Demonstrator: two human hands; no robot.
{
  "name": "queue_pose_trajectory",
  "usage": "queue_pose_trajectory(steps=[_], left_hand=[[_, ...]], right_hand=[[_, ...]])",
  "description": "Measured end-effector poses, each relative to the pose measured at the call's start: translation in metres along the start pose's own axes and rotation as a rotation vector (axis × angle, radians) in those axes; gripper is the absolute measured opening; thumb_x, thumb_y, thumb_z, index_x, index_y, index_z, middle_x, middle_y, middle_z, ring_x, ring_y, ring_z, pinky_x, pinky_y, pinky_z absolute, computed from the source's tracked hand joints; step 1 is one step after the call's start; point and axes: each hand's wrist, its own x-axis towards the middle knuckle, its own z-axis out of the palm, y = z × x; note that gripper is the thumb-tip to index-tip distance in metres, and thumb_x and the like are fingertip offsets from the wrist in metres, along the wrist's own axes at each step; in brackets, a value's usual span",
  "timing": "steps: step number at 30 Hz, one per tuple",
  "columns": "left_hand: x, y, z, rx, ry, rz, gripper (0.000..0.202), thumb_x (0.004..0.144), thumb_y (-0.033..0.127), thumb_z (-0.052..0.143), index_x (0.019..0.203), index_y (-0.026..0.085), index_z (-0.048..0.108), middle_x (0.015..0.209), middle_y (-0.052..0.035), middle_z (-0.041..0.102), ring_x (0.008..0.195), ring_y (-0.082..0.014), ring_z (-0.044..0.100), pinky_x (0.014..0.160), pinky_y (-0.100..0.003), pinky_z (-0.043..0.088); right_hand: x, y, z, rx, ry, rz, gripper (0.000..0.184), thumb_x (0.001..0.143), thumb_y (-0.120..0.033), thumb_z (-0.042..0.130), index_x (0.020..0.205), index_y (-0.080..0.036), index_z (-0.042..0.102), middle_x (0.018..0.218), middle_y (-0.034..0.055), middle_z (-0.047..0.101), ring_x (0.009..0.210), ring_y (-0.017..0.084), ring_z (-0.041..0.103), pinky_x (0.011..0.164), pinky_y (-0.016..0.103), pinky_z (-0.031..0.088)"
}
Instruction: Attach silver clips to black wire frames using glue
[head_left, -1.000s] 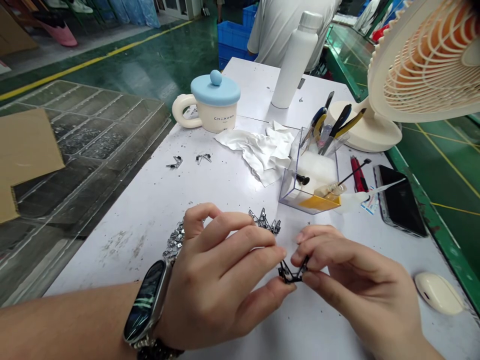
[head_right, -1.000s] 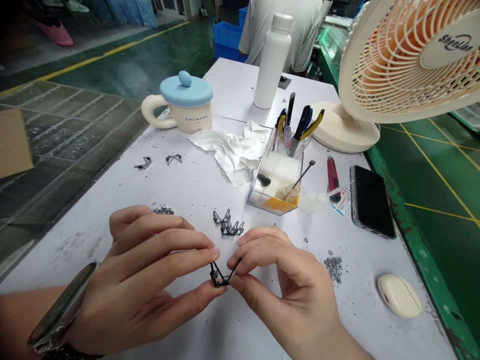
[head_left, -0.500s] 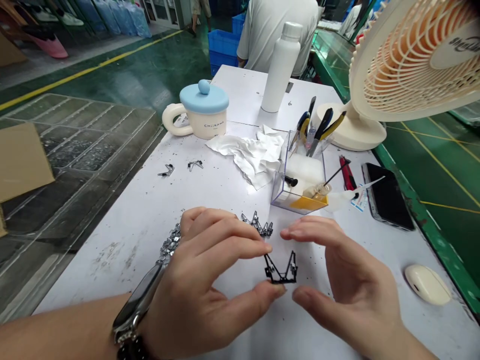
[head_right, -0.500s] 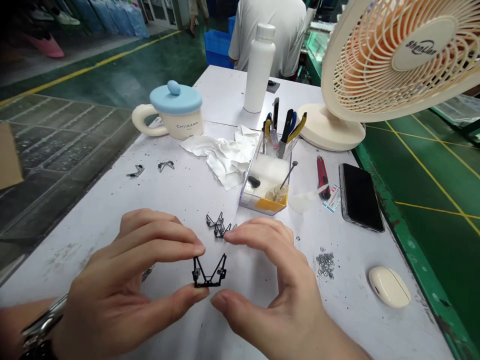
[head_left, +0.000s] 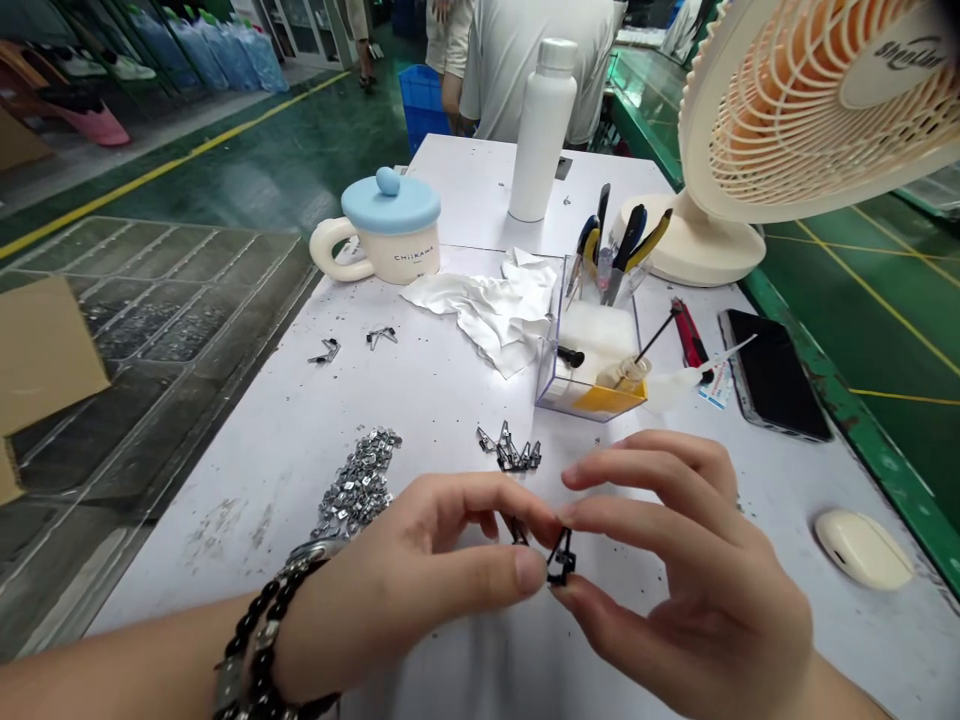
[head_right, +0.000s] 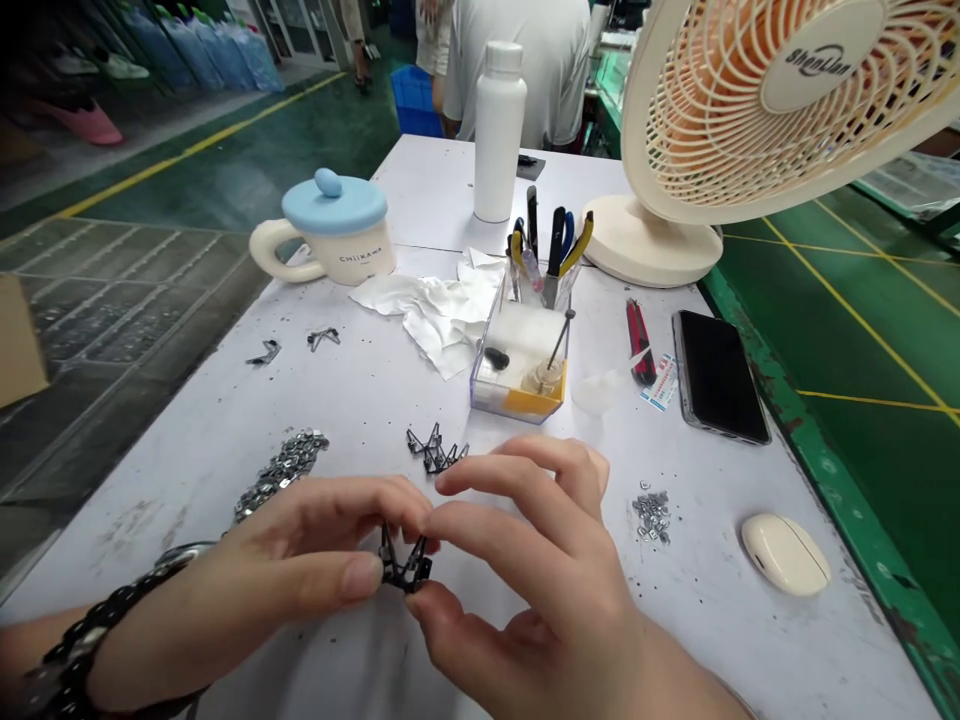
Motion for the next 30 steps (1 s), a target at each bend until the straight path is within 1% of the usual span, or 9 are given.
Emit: queue_pose_trajectory(steps=[2,5,8,11,15,17,22,27,30], left_hand=[[0.0016,0.0006,0.0012,-0.189,-0.046,-0.082,0.013,0.079,0.023,0.055,0.086,0.02,0.065,0.08,-0.0033,0.063,0.075,-0.0145,0.06,0.067,-0.026,0.051],[0.0019,0.0033,0.0035,-0.357,-0.076,-0.18,0.011,0.079,0.017,0.057,0.083,0.019,0.067,0.075,-0.0021,0.063,0.071,-0.0113,0.059,0.067,-0.023,0.05],[0.0015,0.006,0.0045,-0.416,-0.053,-0.276,0.012,0.077,0.011,0.059,0.081,0.018,0.068,0.074,-0.0017,0.064,0.069,-0.0098,0.058,0.067,-0.021,0.048],[0.0022,0.0066,0.0039,-0.465,-0.036,-0.301,0.012,0.076,0.009,0.06,0.079,0.017,0.069,0.071,-0.0013,0.064,0.066,-0.0092,0.057,0.064,-0.021,0.047],[0.0052,0.0061,0.0032,-0.563,-0.012,-0.419,0.002,0.072,0.013,0.069,0.073,0.014,0.068,0.068,-0.0007,0.063,0.066,-0.008,0.056,0.063,-0.017,0.044],[0.0066,0.0056,0.0037,-0.612,-0.004,-0.459,0.005,0.07,0.014,0.071,0.071,0.012,0.066,0.068,-0.001,0.062,0.067,-0.0079,0.056,0.064,-0.017,0.044],[0.0067,0.0035,0.0069,-0.68,-0.003,-0.438,0.006,0.071,0.011,0.07,0.071,0.009,0.065,0.067,-0.0019,0.063,0.065,-0.008,0.057,0.063,-0.016,0.044],[0.0051,0.0012,0.0087,-0.737,0.004,-0.409,0.005,0.072,0.007,0.068,0.071,0.009,0.063,0.067,-0.0019,0.064,0.065,-0.0078,0.059,0.063,-0.016,0.045],[0.0044,-0.0002,0.0093,-0.766,0.01,-0.371,0.005,0.073,0.006,0.067,0.073,0.009,0.063,0.068,-0.002,0.064,0.065,-0.0079,0.06,0.062,-0.015,0.046]], right_hand=[[0.0007,-0.0005,0.0006,-0.005,0.003,-0.003,0.02,0.065,-0.01,0.068,0.084,-0.015,0.064,0.092,0.0073,0.063,0.091,0.025,0.05,0.078,0.044,0.039],[0.0013,-0.0008,0.0015,-0.009,-0.009,-0.02,0.018,0.065,-0.011,0.068,0.082,-0.015,0.065,0.092,0.007,0.064,0.091,0.024,0.05,0.077,0.042,0.038],[0.0012,-0.0017,0.0019,-0.014,-0.02,-0.024,0.015,0.066,-0.013,0.068,0.081,-0.016,0.066,0.092,0.0068,0.064,0.09,0.023,0.05,0.078,0.041,0.038],[0.0013,-0.0024,0.0016,-0.023,-0.02,-0.023,0.014,0.066,-0.013,0.068,0.08,-0.016,0.067,0.093,0.0066,0.064,0.091,0.023,0.05,0.079,0.041,0.039],[0.0027,-0.002,0.0003,-0.038,-0.048,-0.016,0.012,0.068,-0.014,0.067,0.079,-0.017,0.069,0.092,0.0061,0.065,0.091,0.023,0.051,0.079,0.04,0.042],[0.0037,-0.0019,-0.0004,-0.039,-0.041,-0.002,0.011,0.069,-0.015,0.066,0.079,-0.018,0.069,0.092,0.0061,0.066,0.09,0.022,0.052,0.078,0.04,0.043],[0.0038,-0.0043,0.0001,-0.009,-0.03,0.026,0.013,0.068,-0.013,0.067,0.08,-0.019,0.07,0.088,0.0054,0.066,0.087,0.022,0.052,0.075,0.04,0.045],[-0.0013,-0.005,0.006,0.103,-0.015,0.086,0.016,0.071,-0.01,0.063,0.084,-0.018,0.068,0.089,0.0029,0.065,0.084,0.017,0.054,0.083,0.039,0.042],[-0.0013,-0.0049,0.0076,0.156,-0.006,0.111,0.019,0.07,-0.007,0.062,0.084,-0.017,0.067,0.089,0.0025,0.064,0.083,0.016,0.054,0.083,0.038,0.042]])
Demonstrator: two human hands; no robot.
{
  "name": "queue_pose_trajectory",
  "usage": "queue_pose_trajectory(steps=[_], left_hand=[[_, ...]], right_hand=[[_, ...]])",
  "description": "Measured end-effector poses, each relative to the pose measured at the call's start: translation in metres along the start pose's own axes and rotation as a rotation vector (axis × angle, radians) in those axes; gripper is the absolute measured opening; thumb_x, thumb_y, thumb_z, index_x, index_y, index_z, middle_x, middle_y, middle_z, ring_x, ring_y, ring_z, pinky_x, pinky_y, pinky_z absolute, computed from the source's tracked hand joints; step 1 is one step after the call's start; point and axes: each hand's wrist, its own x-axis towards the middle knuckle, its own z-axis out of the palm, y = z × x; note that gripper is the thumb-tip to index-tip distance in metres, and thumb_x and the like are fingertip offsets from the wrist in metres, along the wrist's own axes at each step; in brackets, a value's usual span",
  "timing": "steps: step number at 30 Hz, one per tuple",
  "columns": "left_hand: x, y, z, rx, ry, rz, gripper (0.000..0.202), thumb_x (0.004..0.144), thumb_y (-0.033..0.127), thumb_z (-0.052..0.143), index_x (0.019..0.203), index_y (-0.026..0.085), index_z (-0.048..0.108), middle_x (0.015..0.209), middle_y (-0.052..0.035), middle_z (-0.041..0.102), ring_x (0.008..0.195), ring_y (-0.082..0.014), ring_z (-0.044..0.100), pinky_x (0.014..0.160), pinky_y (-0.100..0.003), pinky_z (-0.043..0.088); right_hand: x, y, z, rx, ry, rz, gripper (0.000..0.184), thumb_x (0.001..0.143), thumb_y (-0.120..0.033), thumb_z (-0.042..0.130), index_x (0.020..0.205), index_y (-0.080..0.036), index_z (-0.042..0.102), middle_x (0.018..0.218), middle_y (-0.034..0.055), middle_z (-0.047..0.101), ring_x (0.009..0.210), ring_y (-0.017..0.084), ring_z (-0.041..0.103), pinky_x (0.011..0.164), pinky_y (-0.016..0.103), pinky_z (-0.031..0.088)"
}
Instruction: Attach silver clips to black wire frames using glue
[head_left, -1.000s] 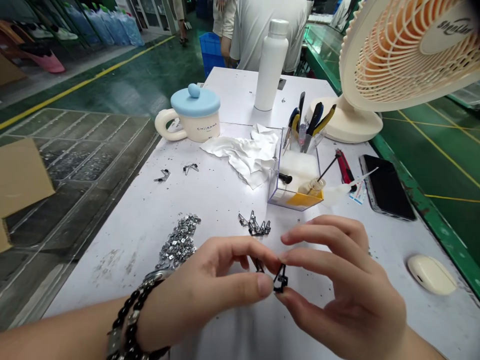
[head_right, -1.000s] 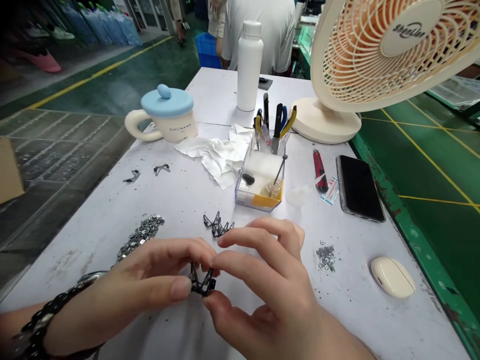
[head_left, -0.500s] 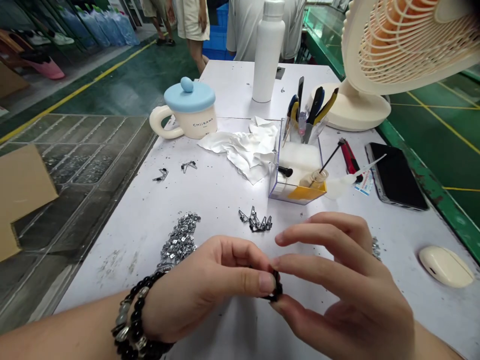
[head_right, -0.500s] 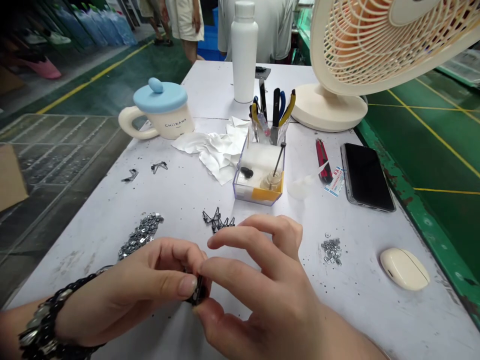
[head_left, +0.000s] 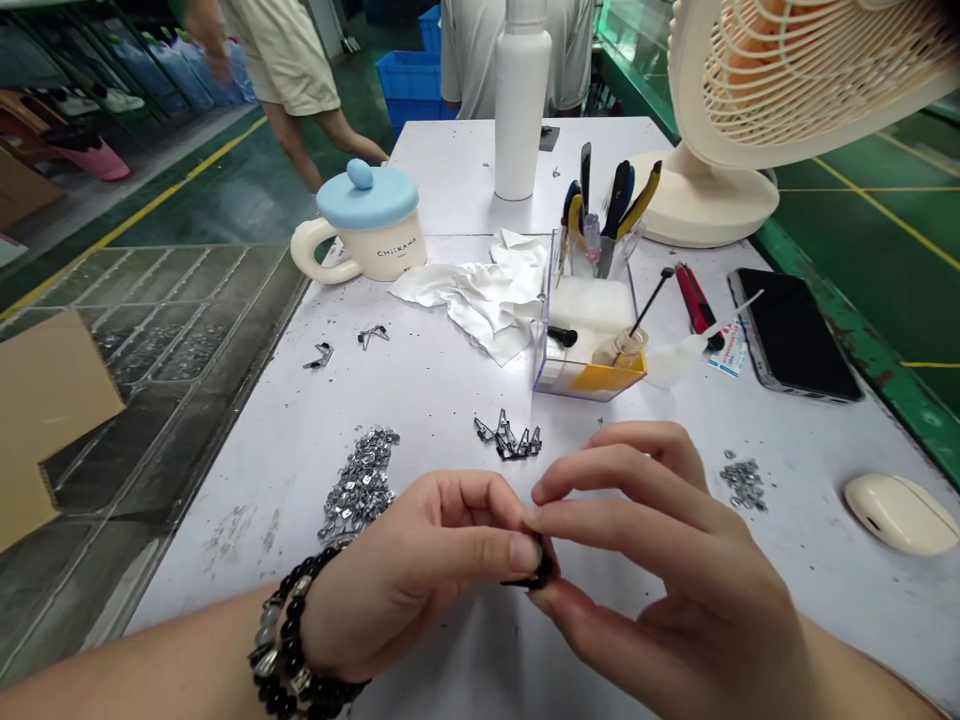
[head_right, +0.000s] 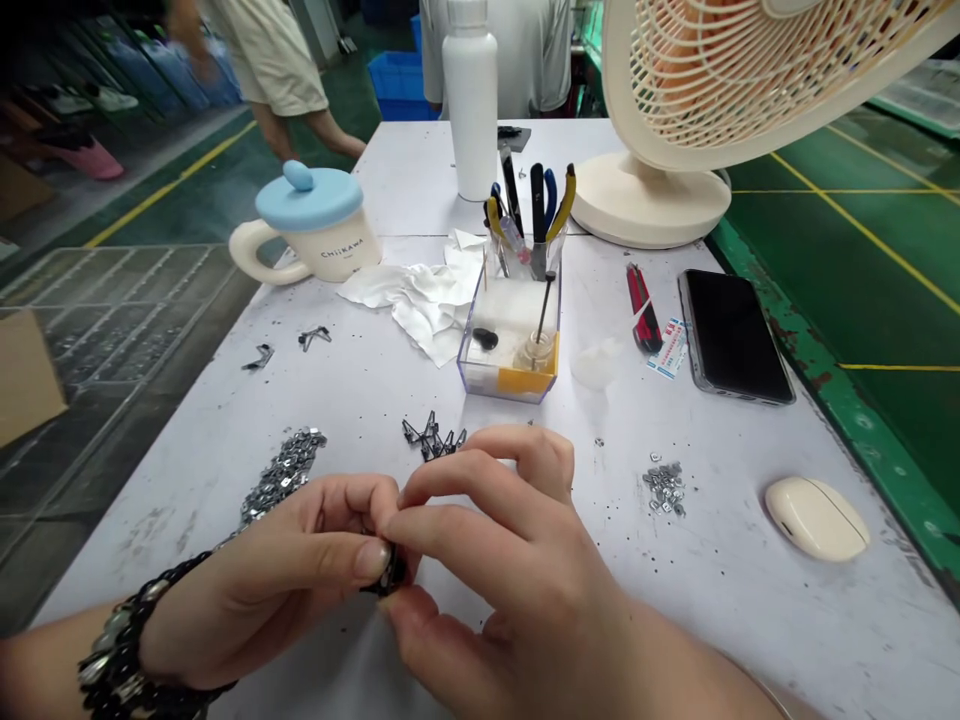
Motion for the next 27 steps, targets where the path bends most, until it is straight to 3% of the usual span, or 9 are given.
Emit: queue_pose_trajectory(steps=[4,10,18,27], left_hand=[[-0.0007,-0.0024,-0.001,-0.003,-0.033,0.065,0.005,0.074,0.007,0.067,0.074,0.009,0.063,0.069,-0.0022,0.064,0.066,-0.0079,0.06,0.062,-0.015,0.048],[-0.0008,-0.0049,-0.0036,0.065,-0.045,0.219,0.006,0.075,0.008,0.068,0.073,0.013,0.065,0.074,0.0005,0.065,0.073,-0.0061,0.059,0.068,-0.012,0.048],[0.0004,-0.0059,-0.0041,0.137,0.007,0.213,0.006,0.072,0.012,0.072,0.072,0.015,0.067,0.075,-0.001,0.066,0.071,-0.0079,0.061,0.066,-0.015,0.048],[0.0009,-0.0063,-0.005,0.15,0.024,0.194,0.007,0.071,0.009,0.072,0.071,0.015,0.068,0.075,-0.0006,0.066,0.072,-0.0083,0.061,0.067,-0.015,0.049]], right_hand=[[0.0032,-0.0022,-0.0008,0.04,-0.04,-0.019,0.026,0.066,-0.003,0.062,0.088,-0.014,0.067,0.084,0.0043,0.065,0.08,0.016,0.056,0.077,0.037,0.045],[-0.0005,-0.0037,0.0035,0.433,-0.003,0.189,0.037,0.068,0.001,0.058,0.099,-0.017,0.066,0.096,0.0058,0.068,0.093,0.017,0.062,0.082,0.031,0.054],[-0.0031,-0.0031,0.0077,0.591,0.015,0.351,0.039,0.068,0.001,0.059,0.092,-0.027,0.07,0.094,0.0008,0.069,0.09,0.017,0.065,0.081,0.031,0.055],[-0.0036,-0.0011,0.0058,0.631,-0.026,0.414,0.032,0.067,0.001,0.062,0.085,-0.024,0.069,0.093,-0.0002,0.069,0.088,0.016,0.065,0.082,0.032,0.054]])
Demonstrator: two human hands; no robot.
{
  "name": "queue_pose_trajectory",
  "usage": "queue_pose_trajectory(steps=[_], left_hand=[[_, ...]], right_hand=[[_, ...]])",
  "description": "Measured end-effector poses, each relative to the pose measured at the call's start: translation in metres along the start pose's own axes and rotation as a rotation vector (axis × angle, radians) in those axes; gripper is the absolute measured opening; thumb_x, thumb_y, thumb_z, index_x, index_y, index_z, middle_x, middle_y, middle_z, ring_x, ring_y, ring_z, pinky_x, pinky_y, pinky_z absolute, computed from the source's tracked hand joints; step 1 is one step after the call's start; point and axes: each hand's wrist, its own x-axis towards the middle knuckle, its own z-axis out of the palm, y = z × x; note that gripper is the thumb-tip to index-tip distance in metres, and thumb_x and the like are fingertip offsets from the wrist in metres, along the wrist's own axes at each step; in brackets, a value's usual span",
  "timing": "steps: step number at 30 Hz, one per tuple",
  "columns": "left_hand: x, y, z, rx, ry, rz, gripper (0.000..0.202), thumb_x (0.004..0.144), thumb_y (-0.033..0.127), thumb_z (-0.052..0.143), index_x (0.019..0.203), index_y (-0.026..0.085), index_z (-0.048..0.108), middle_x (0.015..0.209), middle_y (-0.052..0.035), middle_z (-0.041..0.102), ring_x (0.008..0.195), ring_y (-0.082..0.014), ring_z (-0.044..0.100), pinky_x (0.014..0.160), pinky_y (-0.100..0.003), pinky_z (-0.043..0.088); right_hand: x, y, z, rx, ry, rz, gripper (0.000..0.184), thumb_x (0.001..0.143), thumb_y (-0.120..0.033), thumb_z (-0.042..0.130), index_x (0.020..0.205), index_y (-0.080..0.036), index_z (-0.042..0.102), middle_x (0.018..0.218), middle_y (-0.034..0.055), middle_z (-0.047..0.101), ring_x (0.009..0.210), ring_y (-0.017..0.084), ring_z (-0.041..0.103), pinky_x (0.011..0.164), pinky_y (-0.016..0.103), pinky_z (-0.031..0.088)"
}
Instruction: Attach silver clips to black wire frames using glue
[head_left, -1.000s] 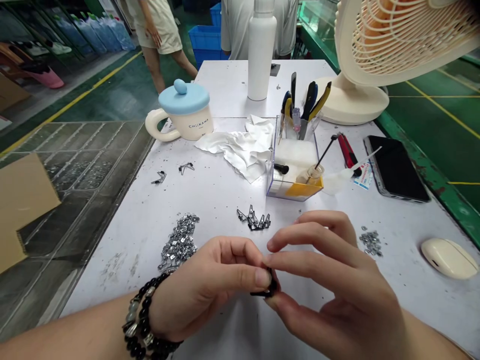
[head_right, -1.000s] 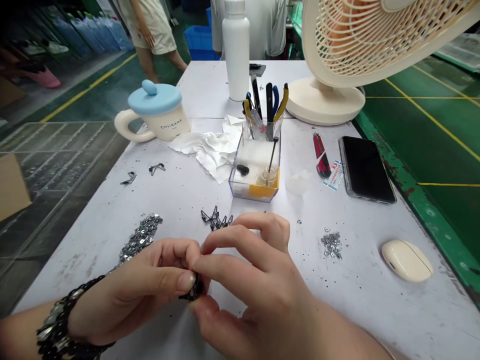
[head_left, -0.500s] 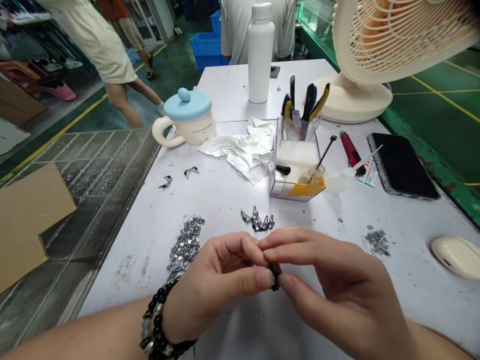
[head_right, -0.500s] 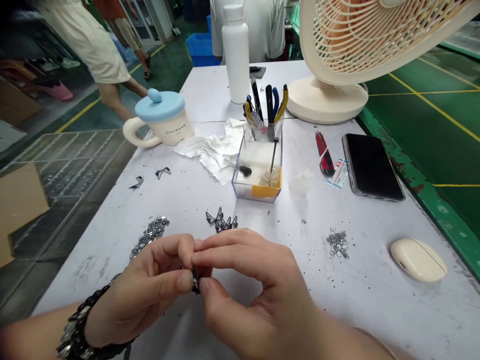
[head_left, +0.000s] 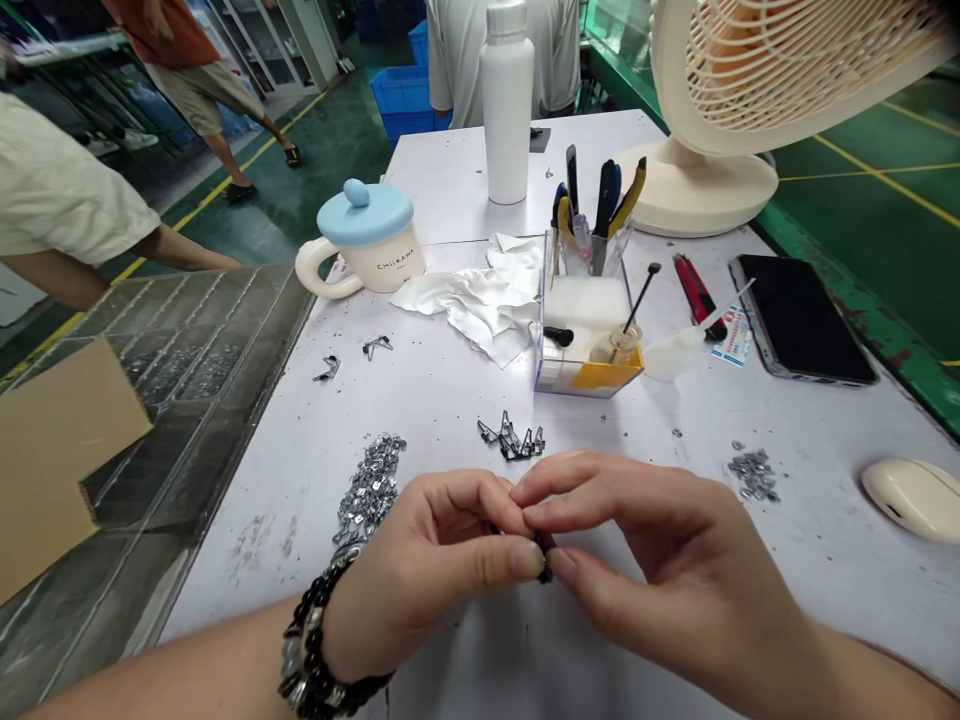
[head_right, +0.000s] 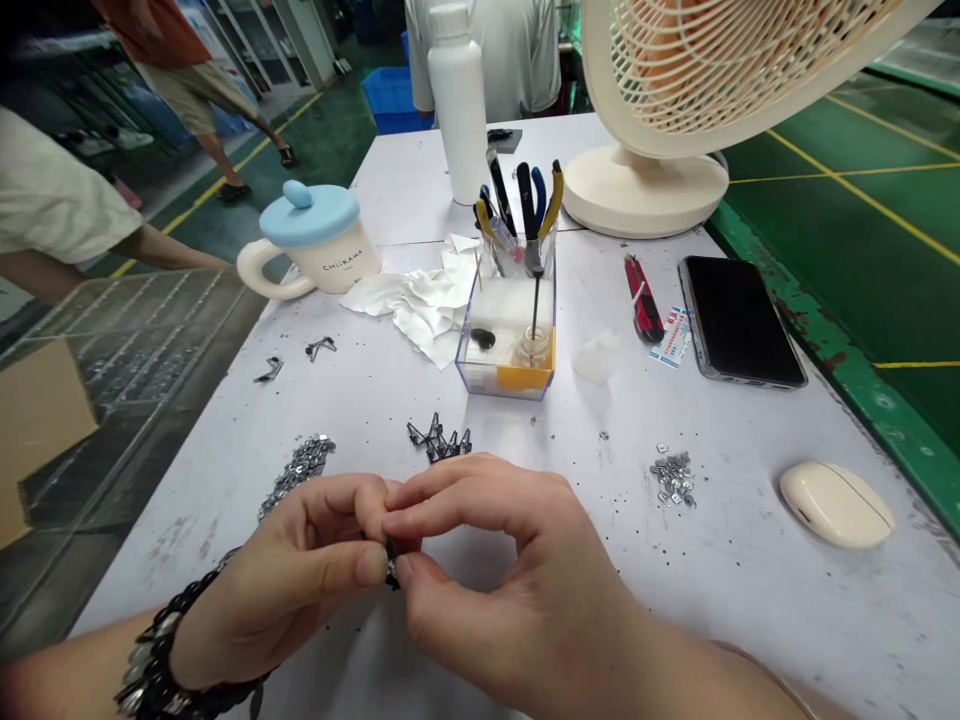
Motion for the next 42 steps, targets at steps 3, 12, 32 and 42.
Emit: queue_pose_trajectory(steps=[3,12,32,42], left_hand=[[-0.001,0.001,0.0,0.001,-0.002,-0.014,0.007,0.071,0.008,0.072,0.071,0.014,0.068,0.074,-0.0005,0.066,0.07,-0.0083,0.061,0.065,-0.015,0.049],[-0.002,0.001,0.001,-0.035,-0.019,-0.011,0.009,0.071,0.003,0.07,0.072,0.013,0.069,0.073,-0.0002,0.066,0.068,-0.0064,0.06,0.063,-0.012,0.048],[-0.004,-0.002,0.002,-0.132,-0.083,0.032,0.009,0.073,0.004,0.069,0.074,0.012,0.065,0.077,-0.0014,0.067,0.072,-0.0065,0.061,0.066,-0.012,0.048],[-0.01,-0.009,0.009,0.002,-0.064,0.164,0.013,0.076,0.002,0.064,0.071,0.013,0.062,0.083,-0.0014,0.064,0.078,-0.0096,0.061,0.071,-0.018,0.05]], right_hand=[[0.001,-0.001,-0.001,-0.002,-0.022,0.008,0.029,0.067,0.001,0.062,0.084,-0.023,0.068,0.094,-0.0007,0.068,0.089,0.015,0.064,0.083,0.03,0.053],[0.002,-0.005,-0.003,-0.109,-0.092,-0.148,0.033,0.066,0.006,0.055,0.087,-0.018,0.062,0.091,0.0048,0.064,0.082,0.015,0.062,0.073,0.03,0.056],[0.001,-0.002,0.009,-0.121,0.086,-0.3,0.035,0.062,0.006,0.055,0.086,-0.017,0.065,0.089,0.0082,0.068,0.083,0.02,0.067,0.073,0.035,0.059],[-0.015,0.003,0.012,-0.334,0.103,-0.441,0.047,0.061,0.004,0.059,0.104,-0.016,0.064,0.101,0.0071,0.069,0.095,0.019,0.065,0.087,0.029,0.057]])
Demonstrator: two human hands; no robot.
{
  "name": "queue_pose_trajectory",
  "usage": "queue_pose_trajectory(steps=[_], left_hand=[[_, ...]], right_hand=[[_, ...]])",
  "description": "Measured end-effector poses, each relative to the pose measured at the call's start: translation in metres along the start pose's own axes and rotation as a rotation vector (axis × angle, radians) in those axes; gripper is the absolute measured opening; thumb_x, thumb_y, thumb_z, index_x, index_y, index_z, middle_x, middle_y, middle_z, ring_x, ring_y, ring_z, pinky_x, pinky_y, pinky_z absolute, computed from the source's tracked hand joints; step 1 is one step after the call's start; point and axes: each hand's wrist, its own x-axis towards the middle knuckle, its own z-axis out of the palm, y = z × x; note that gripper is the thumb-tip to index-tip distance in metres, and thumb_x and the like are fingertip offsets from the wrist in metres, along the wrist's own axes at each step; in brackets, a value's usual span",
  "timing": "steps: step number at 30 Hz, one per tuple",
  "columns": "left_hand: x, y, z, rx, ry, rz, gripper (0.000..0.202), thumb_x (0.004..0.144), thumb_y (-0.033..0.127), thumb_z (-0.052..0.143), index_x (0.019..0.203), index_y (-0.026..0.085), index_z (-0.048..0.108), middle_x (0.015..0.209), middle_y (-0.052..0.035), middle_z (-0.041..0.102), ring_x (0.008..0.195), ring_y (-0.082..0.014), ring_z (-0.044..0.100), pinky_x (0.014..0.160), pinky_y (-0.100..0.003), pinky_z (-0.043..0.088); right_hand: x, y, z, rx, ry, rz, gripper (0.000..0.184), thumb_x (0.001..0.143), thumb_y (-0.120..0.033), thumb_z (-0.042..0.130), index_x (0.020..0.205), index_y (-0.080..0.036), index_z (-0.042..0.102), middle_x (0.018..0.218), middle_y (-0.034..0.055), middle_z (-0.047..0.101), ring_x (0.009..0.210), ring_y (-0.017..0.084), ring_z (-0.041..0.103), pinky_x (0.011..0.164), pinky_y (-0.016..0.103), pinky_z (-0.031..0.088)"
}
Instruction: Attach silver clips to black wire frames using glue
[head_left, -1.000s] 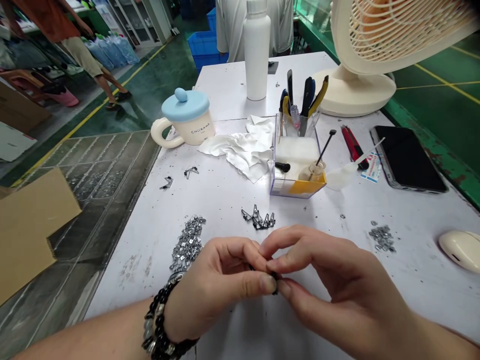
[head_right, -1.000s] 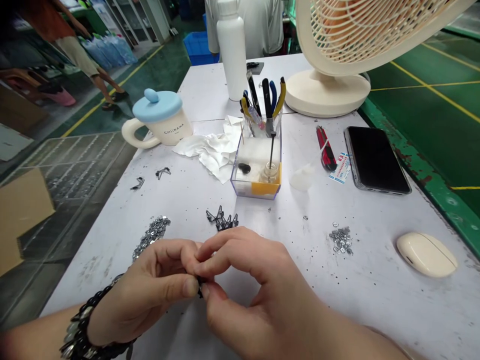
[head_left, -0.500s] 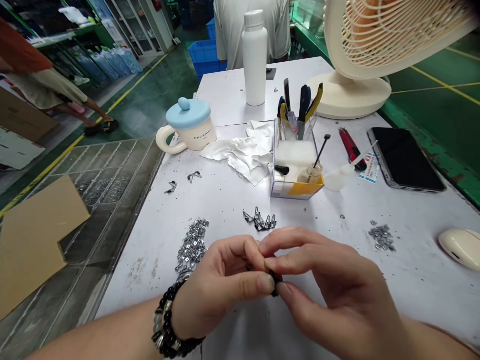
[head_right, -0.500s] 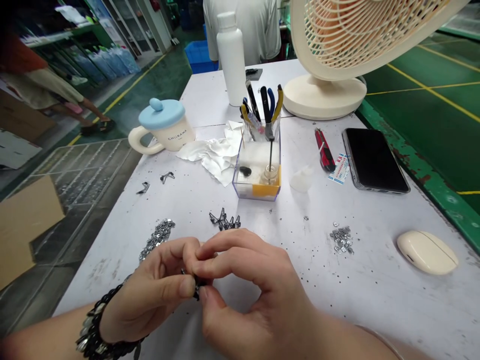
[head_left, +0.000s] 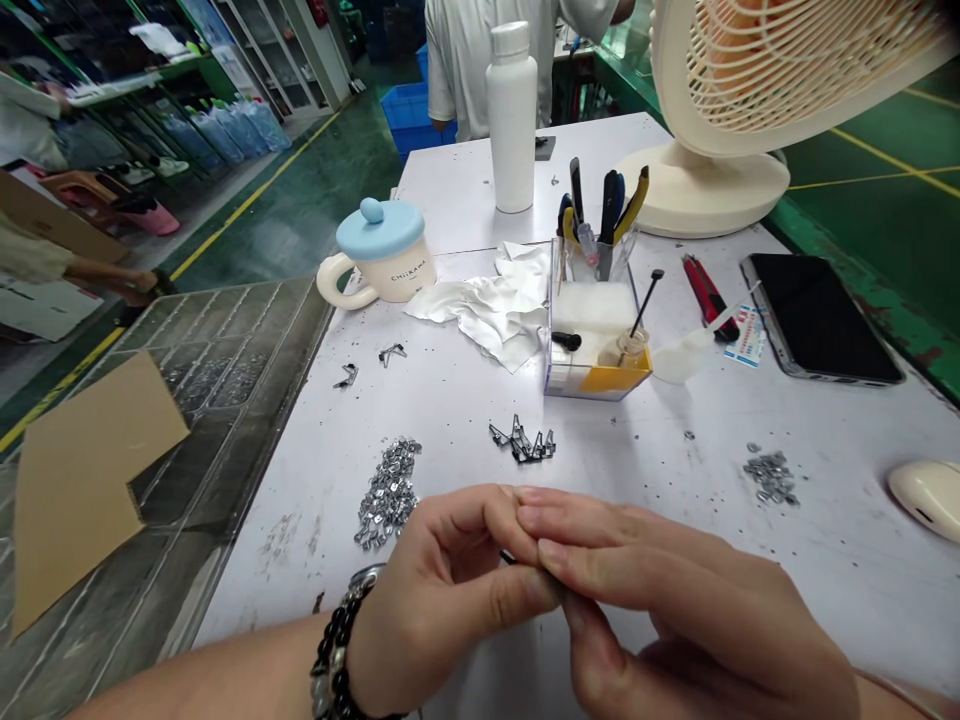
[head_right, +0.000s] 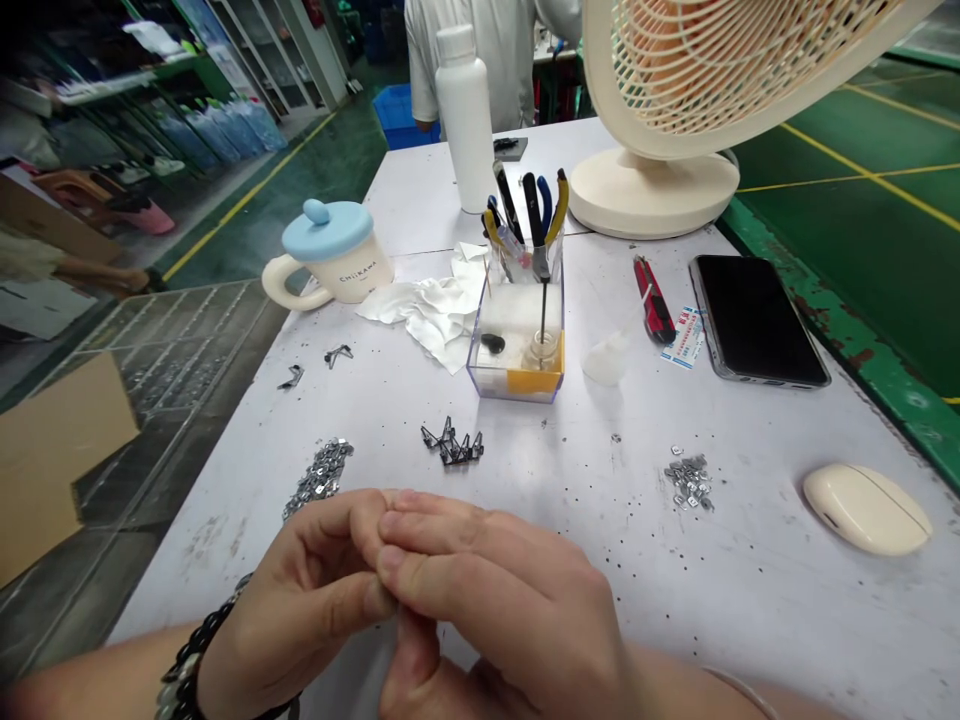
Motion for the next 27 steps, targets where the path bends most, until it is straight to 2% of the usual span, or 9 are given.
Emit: queue_pose_trajectory(steps=[3,8,11,13,17,27], left_hand=[[-0.002,0.001,0.001,0.021,-0.003,0.013,0.012,0.076,0.004,0.066,0.071,0.014,0.062,0.081,-0.0008,0.063,0.076,-0.0091,0.06,0.069,-0.018,0.05],[-0.001,0.006,-0.002,0.093,-0.01,0.061,0.007,0.075,0.012,0.069,0.076,0.019,0.067,0.082,-0.0013,0.062,0.083,-0.0115,0.058,0.078,-0.022,0.048],[0.0,0.008,-0.004,0.171,-0.023,0.129,0.01,0.075,0.011,0.068,0.079,0.02,0.068,0.081,-0.0017,0.061,0.083,-0.0122,0.057,0.078,-0.024,0.047],[0.001,0.008,-0.005,0.221,-0.028,0.166,0.011,0.077,0.011,0.067,0.08,0.021,0.068,0.08,-0.0014,0.061,0.083,-0.0126,0.056,0.078,-0.025,0.047],[0.0,0.006,-0.004,0.355,-0.005,0.254,0.012,0.078,0.012,0.066,0.082,0.023,0.068,0.08,-0.0009,0.061,0.081,-0.0129,0.056,0.079,-0.027,0.045],[-0.005,0.005,-0.003,0.545,0.066,0.356,0.015,0.075,0.01,0.068,0.08,0.025,0.068,0.076,-0.0014,0.063,0.076,-0.0141,0.056,0.073,-0.029,0.046]], right_hand=[[-0.002,0.0,0.003,-0.012,-0.004,-0.006,0.049,0.062,0.004,0.058,0.106,-0.017,0.063,0.1,0.0055,0.069,0.095,0.019,0.065,0.086,0.03,0.058],[-0.003,-0.004,0.003,-0.152,0.068,-0.005,0.04,0.066,-0.005,0.062,0.103,-0.019,0.064,0.108,0.0059,0.067,0.095,0.019,0.065,0.083,0.026,0.058],[-0.003,-0.008,-0.004,-0.229,0.006,0.007,0.035,0.068,-0.006,0.062,0.1,-0.019,0.064,0.105,0.0066,0.067,0.089,0.018,0.067,0.079,0.022,0.059],[-0.001,-0.009,-0.008,-0.249,-0.044,0.002,0.036,0.07,-0.007,0.061,0.103,-0.022,0.063,0.102,0.0059,0.068,0.085,0.019,0.068,0.076,0.024,0.06],[0.001,-0.007,-0.011,-0.271,-0.036,-0.021,0.039,0.071,-0.007,0.06,0.106,-0.025,0.062,0.098,0.0053,0.069,0.082,0.019,0.069,0.068,0.023,0.061],[0.001,-0.006,-0.01,-0.276,-0.056,-0.08,0.029,0.072,-0.006,0.062,0.097,-0.02,0.064,0.094,0.0067,0.07,0.083,0.017,0.068,0.073,0.021,0.06]])
